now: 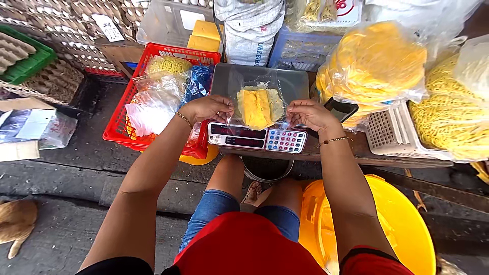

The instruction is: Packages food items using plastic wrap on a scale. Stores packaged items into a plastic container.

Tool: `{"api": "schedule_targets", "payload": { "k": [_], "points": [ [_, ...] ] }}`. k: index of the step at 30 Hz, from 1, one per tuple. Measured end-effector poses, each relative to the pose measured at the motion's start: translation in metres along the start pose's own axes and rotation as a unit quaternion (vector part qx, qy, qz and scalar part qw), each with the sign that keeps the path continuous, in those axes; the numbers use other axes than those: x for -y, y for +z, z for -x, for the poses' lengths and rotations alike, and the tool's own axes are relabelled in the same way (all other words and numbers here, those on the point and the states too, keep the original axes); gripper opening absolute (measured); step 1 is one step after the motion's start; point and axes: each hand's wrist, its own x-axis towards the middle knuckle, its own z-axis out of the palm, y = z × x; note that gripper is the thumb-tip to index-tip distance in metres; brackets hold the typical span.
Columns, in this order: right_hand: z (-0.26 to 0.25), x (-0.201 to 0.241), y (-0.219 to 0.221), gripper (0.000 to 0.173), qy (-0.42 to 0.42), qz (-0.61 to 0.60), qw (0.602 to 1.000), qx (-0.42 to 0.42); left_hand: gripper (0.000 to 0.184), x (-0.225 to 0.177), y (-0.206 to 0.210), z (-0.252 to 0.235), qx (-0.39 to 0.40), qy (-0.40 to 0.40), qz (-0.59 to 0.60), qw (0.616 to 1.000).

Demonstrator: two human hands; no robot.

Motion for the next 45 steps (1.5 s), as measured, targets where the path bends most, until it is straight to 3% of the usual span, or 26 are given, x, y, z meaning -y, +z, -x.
{"api": "schedule_targets", "payload": {
  "k": [3, 7, 10, 18, 29, 35, 45],
  "points": [
    [0.005, -0.007, -0.007, 0.027, 0.02, 0.009, 1.0, -0.019, 0.024, 0.007, -0.014, 0.005, 0.0, -0.024, -0.043, 0.999],
    [-0.017, 0.003, -0.001, 0.032, 0.026, 0.033, 0.998, -0.046, 0.037, 0.001, -0.01, -0.012, -0.072, -0.035, -0.009, 0.997],
    [-0.036, 0.019, 0.01, 0.021, 0.018, 0.041, 0.998, -0.047, 0.019, -0.009, 0.001, -0.03, -0.102, -0.017, 0.026, 0.994],
    [-0.069, 0.048, 0.042, 0.019, 0.062, 0.092, 0.993, 0.041, 0.013, -0.038, 0.022, -0.061, -0.021, -0.029, -0.012, 0.999],
    [-0.071, 0.049, 0.056, 0.016, 0.086, 0.102, 0.991, 0.017, 0.016, -0.048, 0.032, -0.068, -0.02, -0.075, -0.074, 0.994],
    [-0.072, 0.05, 0.031, 0.023, 0.072, 0.075, 0.995, -0.001, 0.019, -0.052, 0.016, -0.072, -0.038, -0.075, -0.039, 0.996],
    [-0.092, 0.057, 0.041, 0.028, 0.139, 0.167, 0.976, 0.014, 0.028, -0.075, 0.037, -0.103, -0.021, -0.168, -0.234, 0.957]
  ]
}}
